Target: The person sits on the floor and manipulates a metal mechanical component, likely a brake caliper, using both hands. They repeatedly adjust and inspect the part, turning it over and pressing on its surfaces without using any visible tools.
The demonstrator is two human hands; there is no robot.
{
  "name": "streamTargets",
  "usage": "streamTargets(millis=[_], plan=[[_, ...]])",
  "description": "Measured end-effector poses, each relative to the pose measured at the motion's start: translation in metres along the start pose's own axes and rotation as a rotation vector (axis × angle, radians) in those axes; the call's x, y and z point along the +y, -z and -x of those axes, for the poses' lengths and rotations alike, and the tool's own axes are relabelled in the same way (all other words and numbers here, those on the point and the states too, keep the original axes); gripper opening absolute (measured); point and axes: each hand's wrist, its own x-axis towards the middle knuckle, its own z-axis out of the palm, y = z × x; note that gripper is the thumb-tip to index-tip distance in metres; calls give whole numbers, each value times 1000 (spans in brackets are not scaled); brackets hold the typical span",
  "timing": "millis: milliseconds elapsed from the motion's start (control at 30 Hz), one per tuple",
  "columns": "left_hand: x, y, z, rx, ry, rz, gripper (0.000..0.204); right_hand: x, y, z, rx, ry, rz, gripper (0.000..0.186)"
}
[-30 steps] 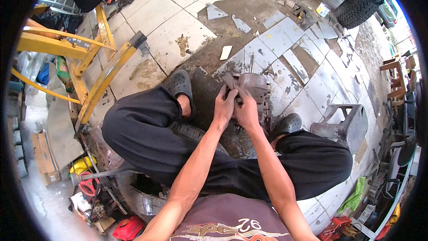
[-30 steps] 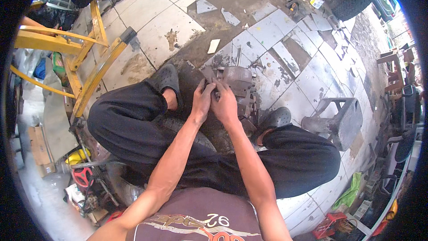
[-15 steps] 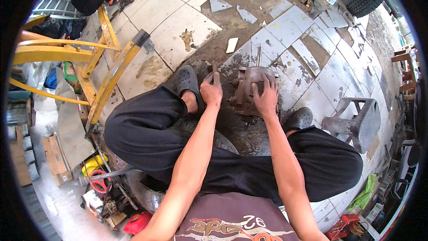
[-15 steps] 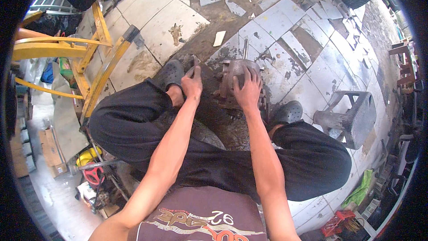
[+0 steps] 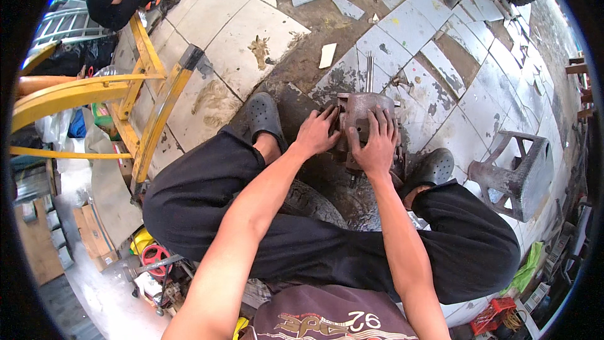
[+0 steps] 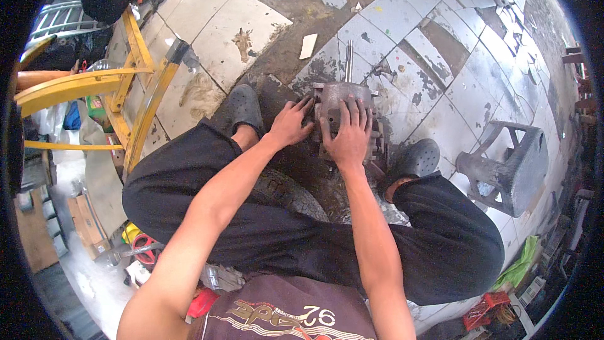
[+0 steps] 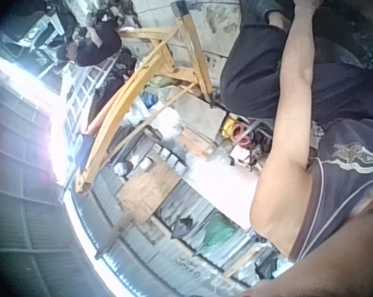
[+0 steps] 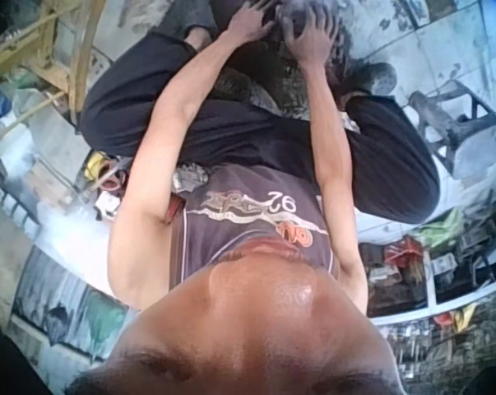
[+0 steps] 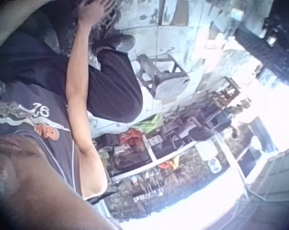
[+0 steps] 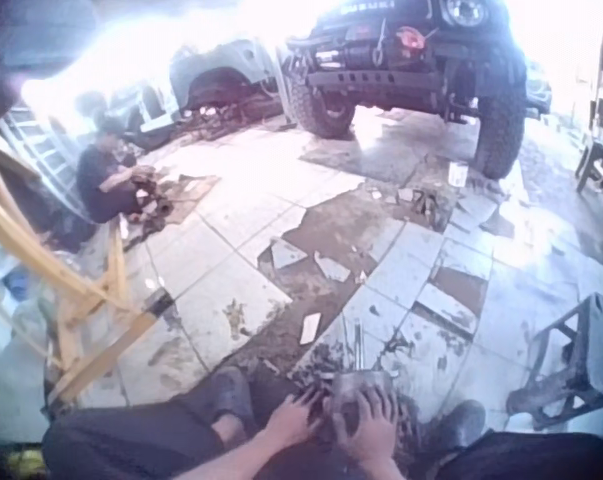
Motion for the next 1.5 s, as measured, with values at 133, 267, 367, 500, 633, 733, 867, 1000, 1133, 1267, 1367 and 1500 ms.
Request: streamTargets(millis=[133, 267, 367, 500, 633, 733, 867, 1000, 1133, 1267, 1367, 1500], plan=[[-3, -3, -7, 24, -13, -222, 64, -7, 2, -1, -7, -2, -10, 61], [5, -12, -24, -55, 241, -27, 57, -9, 2, -2, -41, -10, 18, 64], [15, 13, -29, -200, 127, -103, 55, 0, 0, -1, -29, -22, 18, 63], [-2, 13, -47, -298, 122, -55, 58, -7, 0, -3, -46, -22, 8, 60], [-11, 5, -36, -315, 155, 240, 59, -4, 0, 1, -65, -20, -2, 58], [-19, 27, -28, -408, -65, -62, 63, -5, 2, -1, -55, -22, 20, 57], [-9, 34, -50, -630, 19, -105, 71, -7, 0, -2, -55, -28, 2, 58], [-20, 23, -31, -369, -114, -96, 66, -7, 2, -3, -44, -36, 1, 60], [-26, 2, -22, -40, -160, -15, 54, -7, 0, -3, -34, -28, -5, 60], [-16, -7, -22, 19, -63, -96, 52, -5, 0, -4, -33, -28, -7, 60], [-5, 4, -31, -217, -22, -330, 52, -4, 0, -3, -41, -36, 5, 61], [-8, 4, -58, -372, 35, -256, 64, -5, 2, -3, -44, -39, 1, 61]])
